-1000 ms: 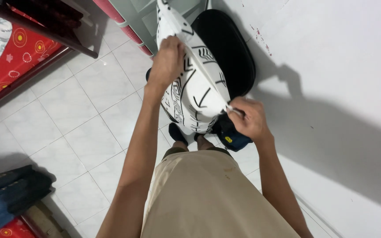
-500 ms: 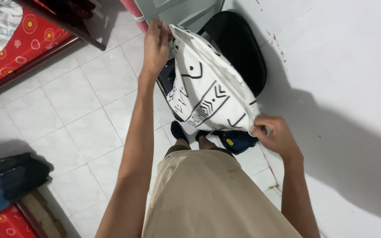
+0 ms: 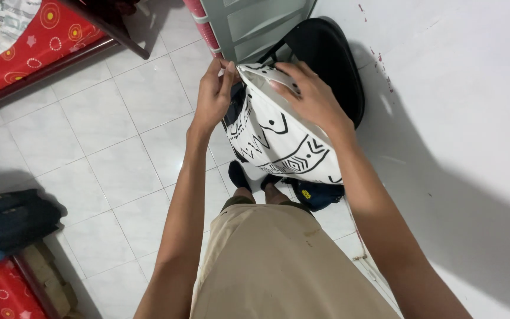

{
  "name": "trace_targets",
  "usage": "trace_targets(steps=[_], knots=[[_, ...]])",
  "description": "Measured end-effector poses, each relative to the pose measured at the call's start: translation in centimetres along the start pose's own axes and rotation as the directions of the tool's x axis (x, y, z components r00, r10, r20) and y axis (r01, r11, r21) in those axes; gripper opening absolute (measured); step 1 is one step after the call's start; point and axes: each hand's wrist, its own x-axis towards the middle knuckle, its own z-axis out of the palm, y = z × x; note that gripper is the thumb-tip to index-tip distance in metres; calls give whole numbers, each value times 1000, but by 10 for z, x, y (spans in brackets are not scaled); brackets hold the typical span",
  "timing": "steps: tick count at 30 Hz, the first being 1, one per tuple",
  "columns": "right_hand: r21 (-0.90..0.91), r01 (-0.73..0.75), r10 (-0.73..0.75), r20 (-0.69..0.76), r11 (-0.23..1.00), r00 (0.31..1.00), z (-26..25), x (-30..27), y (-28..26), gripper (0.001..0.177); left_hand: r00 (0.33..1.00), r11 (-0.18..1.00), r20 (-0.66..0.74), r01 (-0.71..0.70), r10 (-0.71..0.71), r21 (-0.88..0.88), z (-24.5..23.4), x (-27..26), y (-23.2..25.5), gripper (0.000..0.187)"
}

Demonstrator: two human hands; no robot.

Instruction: Removing a patterned pillowcase from a white pillow.

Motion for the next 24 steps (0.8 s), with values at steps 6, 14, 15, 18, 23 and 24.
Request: trace_targets(steps=[6, 14, 15, 18, 23, 24], knots=[[54, 40, -47, 126, 998, 991, 28, 43, -2, 39, 994, 900, -37, -81, 107, 429, 0, -16, 11, 20], [85, 106, -125, 255, 991, 959, 61, 82, 17, 27, 926, 666, 7, -276, 377, 693, 59, -61, 29, 40], [87, 108, -128, 261, 990, 957, 60, 83, 12, 27, 928, 667, 1, -269, 373, 695, 64, -64, 31, 40], [47, 104, -114, 359, 993, 927, 59, 87, 0, 27, 971, 655, -109, -58, 212, 753, 73, -68, 41, 61], [56, 11, -36, 473, 998, 880, 76, 94, -11, 24, 957, 567, -281, 196, 66, 800, 69, -70, 40, 74], [59, 17, -43, 480, 998, 876, 82, 96, -11, 24, 955, 565, -290, 205, 64, 799, 65, -70, 37, 74]])
